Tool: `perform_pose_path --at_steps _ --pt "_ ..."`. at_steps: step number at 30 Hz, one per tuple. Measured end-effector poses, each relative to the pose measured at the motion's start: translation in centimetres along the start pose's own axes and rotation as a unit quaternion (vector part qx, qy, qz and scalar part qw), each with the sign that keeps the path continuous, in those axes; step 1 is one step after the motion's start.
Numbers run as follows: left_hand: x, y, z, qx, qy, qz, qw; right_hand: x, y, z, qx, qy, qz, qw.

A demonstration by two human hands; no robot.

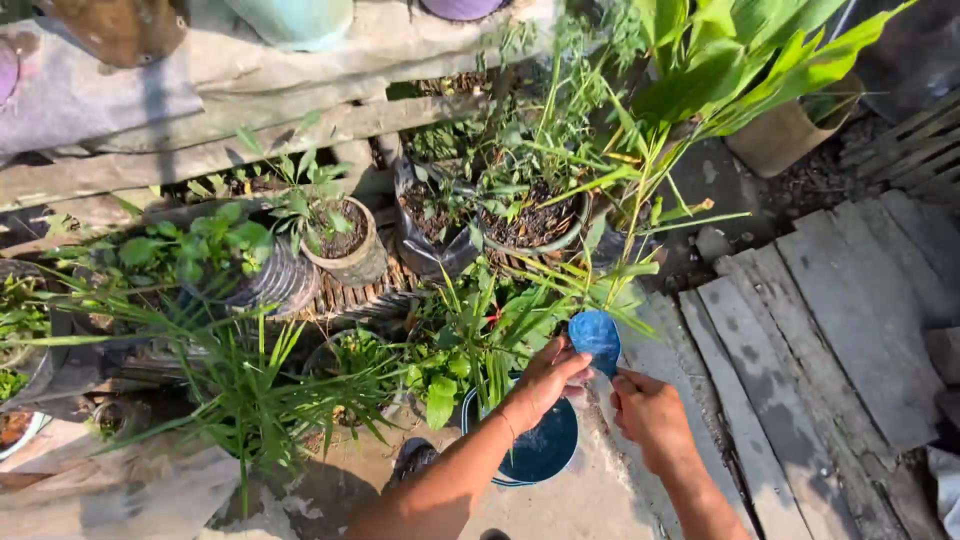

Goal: Watering potted plants and removing weeds in an outdoor garden area.

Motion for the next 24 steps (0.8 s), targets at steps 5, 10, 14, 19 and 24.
perform_pose_path --at_steps 5,10,14,19,24 --pt "3.4 11.0 4.1 -0.009 -0.022 0.037 0.999 -1.1 -13.7 -5.1 0.068 -0.001 -0.056 0.996" --pt "6.1 14.9 2.9 0.012 -0.007 0.048 0.999 3.7 -22.8 -5.8 0.124 -0.016 -0.105 0.987" --pt "6.6 15.7 1.8 0.008 0.009 0.015 1.000 10.0 -26.3 -4.7 0.135 -0.016 -0.138 0.981" --pt "7.6 15.6 -0.6 -0.002 0.032 -0.018 0.999 17.5 -27.9 -3.0 0.023 0.042 -0.122 0.991" --pt "8.9 16.7 -2.3 -0.009 0.051 -0.013 0.999 10.4 -32.4 -2.3 -0.135 0.164 -0.160 0.964"
Point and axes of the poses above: each hand's wrist, its own x-axis towards the middle knuckle, its own z-axis out of the palm, y = z × x, the point moved 5 cm from there along x, towards the middle knuckle, and after that the axes turned 12 degrees about -x, right-handed, at the moved point
